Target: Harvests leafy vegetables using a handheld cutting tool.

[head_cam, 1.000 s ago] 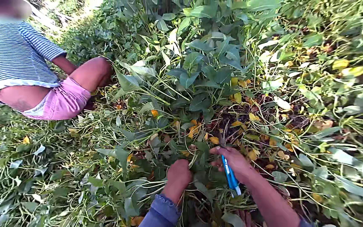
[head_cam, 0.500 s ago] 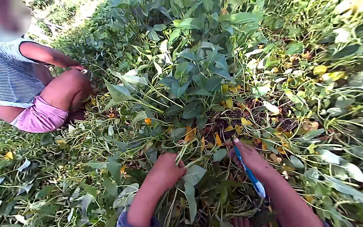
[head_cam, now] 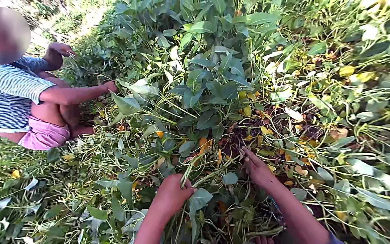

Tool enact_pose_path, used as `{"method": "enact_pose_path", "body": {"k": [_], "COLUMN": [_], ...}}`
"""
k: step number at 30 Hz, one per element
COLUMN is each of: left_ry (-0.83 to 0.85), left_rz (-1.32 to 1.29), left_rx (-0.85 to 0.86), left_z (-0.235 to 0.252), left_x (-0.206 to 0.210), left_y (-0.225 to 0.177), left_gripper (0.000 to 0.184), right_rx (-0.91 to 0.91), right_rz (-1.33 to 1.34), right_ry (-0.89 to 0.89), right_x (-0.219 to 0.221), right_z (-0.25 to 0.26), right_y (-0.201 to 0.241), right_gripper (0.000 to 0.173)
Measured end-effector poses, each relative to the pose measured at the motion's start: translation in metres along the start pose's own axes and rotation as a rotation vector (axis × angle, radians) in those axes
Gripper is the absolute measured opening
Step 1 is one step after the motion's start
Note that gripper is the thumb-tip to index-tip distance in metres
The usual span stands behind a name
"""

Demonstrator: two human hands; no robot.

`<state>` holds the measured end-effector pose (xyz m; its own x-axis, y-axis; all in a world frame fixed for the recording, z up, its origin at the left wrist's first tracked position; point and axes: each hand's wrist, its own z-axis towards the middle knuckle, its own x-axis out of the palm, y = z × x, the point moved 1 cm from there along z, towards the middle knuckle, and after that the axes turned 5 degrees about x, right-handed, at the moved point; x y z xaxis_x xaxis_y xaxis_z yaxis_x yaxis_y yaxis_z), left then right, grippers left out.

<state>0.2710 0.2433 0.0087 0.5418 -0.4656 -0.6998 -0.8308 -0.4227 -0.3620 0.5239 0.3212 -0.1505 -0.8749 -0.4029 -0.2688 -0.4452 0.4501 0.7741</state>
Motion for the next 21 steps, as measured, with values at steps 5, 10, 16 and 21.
{"method": "enact_pose_path", "body": {"k": [5, 10, 16, 21], "left_ry": [-0.072, -0.103, -0.138, -0.129], "left_rz": [0.000, 0.059, -0.023, -0.077], "left_rx": [-0.020, -0.007, -0.044, -0.011], "left_z": [-0.007, -0.014, -0.008, -0.018], "left_x": [0.007, 0.018, 0.024, 0.031], "left_y": [-0.006, -0.008, 0.026, 0.014], "left_gripper": [0.024, 0.025, 0.025, 0.024], "right_rx": [0.075, 0.098, 0.098, 0.268], "right_rz": [-0.157, -0.508, -0.323, -0.223], "right_ry": [0.074, 0.247, 0.228, 0.308], "right_x": [0.002, 0.002, -0.012, 0.009], "right_z": [0.016, 0.043, 0.039, 0.040], "right_y": [0.040, 0.044, 0.001, 0.007], "right_gripper": [0.055, 0.051, 0.047, 0.053]}}
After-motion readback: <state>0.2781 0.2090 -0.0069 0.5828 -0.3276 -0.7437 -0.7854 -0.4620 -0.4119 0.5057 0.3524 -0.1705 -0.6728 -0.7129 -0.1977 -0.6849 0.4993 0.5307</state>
